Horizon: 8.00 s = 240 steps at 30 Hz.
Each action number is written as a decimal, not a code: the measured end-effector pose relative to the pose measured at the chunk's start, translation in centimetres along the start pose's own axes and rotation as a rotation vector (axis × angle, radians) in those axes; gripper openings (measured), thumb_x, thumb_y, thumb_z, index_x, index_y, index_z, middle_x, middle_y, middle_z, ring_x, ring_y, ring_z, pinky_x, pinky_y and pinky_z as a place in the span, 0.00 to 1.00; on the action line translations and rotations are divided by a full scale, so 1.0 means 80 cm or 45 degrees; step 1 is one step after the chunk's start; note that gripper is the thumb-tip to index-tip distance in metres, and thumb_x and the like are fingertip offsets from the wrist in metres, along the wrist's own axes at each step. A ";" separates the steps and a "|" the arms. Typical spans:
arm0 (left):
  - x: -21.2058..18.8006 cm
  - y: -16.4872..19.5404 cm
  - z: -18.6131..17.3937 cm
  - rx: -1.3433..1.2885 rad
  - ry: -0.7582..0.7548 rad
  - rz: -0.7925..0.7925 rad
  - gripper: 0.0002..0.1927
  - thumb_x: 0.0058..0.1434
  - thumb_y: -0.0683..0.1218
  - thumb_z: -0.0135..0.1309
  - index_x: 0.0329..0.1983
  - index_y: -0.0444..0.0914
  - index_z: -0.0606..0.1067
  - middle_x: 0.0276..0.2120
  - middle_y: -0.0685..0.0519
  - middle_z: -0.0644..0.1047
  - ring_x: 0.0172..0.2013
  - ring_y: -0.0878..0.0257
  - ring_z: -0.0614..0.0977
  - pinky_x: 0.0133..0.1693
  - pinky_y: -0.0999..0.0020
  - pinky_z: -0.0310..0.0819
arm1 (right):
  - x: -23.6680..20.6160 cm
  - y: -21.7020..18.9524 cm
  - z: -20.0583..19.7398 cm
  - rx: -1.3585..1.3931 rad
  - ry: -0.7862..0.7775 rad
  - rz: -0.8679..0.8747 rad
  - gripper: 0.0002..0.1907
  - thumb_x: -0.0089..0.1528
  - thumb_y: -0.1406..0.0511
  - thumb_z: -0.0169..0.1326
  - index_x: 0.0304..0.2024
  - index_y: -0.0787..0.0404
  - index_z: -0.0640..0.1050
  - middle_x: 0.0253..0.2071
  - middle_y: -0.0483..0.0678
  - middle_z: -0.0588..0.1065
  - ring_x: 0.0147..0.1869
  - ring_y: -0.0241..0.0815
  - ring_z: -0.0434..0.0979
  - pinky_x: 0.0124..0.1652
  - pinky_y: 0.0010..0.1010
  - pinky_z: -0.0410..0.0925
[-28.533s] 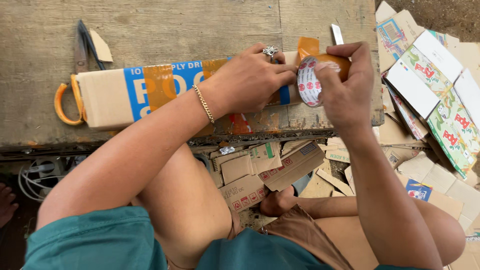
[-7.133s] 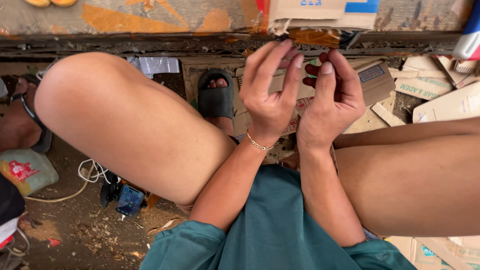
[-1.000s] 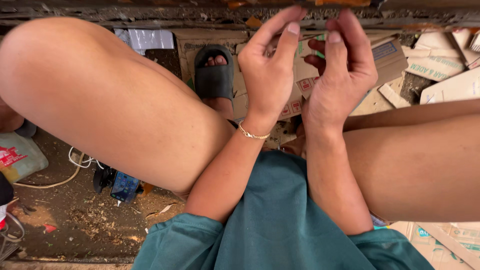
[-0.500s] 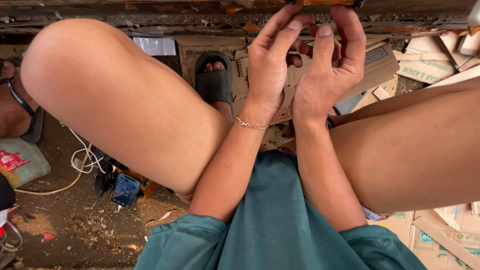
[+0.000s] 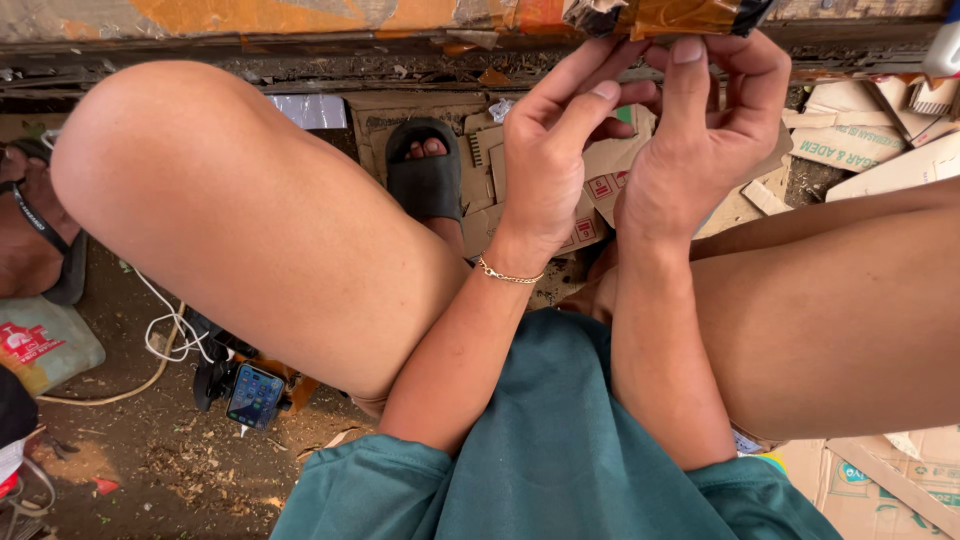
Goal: The person sits on the floor and tapes a cardboard box with brown packing tape. They apply tape to the top and sides, smooth it down, and use a utility knife to cut the tape. The person also handles a smaller cardboard piece, applying tape to it as well.
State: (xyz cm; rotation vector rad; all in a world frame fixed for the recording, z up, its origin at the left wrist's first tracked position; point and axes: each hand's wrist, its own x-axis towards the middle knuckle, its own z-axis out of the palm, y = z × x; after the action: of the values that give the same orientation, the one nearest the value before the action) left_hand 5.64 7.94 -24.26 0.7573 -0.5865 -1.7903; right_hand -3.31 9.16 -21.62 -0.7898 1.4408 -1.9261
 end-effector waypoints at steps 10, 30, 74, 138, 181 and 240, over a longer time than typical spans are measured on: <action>-0.003 -0.007 -0.002 0.283 0.068 0.147 0.12 0.75 0.36 0.51 0.58 0.34 0.79 0.39 0.56 0.78 0.31 0.73 0.71 0.34 0.77 0.67 | 0.003 0.004 -0.004 -0.413 -0.036 -0.209 0.08 0.77 0.69 0.58 0.52 0.66 0.71 0.45 0.44 0.71 0.41 0.31 0.76 0.38 0.22 0.69; 0.012 0.003 0.006 -0.295 -0.173 -0.323 0.18 0.73 0.40 0.48 0.65 0.31 0.72 0.32 0.59 0.73 0.29 0.72 0.65 0.32 0.73 0.59 | -0.004 0.009 -0.011 -0.293 -0.064 -0.047 0.10 0.79 0.68 0.53 0.45 0.68 0.70 0.39 0.43 0.70 0.40 0.30 0.66 0.41 0.22 0.65; 0.013 -0.029 0.051 -0.634 0.307 -0.308 0.05 0.67 0.41 0.58 0.44 0.36 0.79 0.33 0.60 0.77 0.27 0.76 0.66 0.27 0.79 0.60 | 0.011 -0.009 -0.021 -0.012 -0.097 0.303 0.11 0.74 0.67 0.56 0.36 0.68 0.79 0.30 0.45 0.75 0.29 0.31 0.69 0.28 0.22 0.61; 0.012 -0.016 0.044 -0.509 0.245 -0.313 0.07 0.66 0.44 0.59 0.45 0.37 0.79 0.26 0.63 0.69 0.22 0.76 0.63 0.22 0.79 0.55 | 0.009 -0.026 -0.019 0.398 -0.053 0.766 0.05 0.68 0.67 0.57 0.44 0.63 0.79 0.35 0.45 0.76 0.33 0.36 0.71 0.29 0.26 0.62; 0.004 -0.015 0.066 0.018 0.399 0.079 0.10 0.64 0.46 0.62 0.42 0.35 0.81 0.32 0.57 0.79 0.29 0.72 0.74 0.28 0.75 0.64 | 0.016 -0.040 -0.025 0.429 0.124 0.922 0.10 0.62 0.63 0.56 0.44 0.60 0.81 0.38 0.43 0.77 0.46 0.39 0.76 0.47 0.35 0.70; 0.011 -0.025 0.052 -0.269 0.268 0.070 0.10 0.71 0.43 0.58 0.42 0.29 0.77 0.30 0.53 0.77 0.30 0.72 0.74 0.35 0.77 0.70 | 0.006 -0.023 -0.011 0.410 -0.003 0.562 0.10 0.71 0.66 0.52 0.49 0.67 0.78 0.43 0.47 0.75 0.44 0.36 0.70 0.44 0.27 0.65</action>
State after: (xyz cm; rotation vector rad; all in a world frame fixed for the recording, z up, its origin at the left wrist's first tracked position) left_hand 1.09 7.86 -23.01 0.7640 -0.2711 -1.6654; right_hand -4.53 9.76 -20.00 -0.2939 1.1437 -1.7434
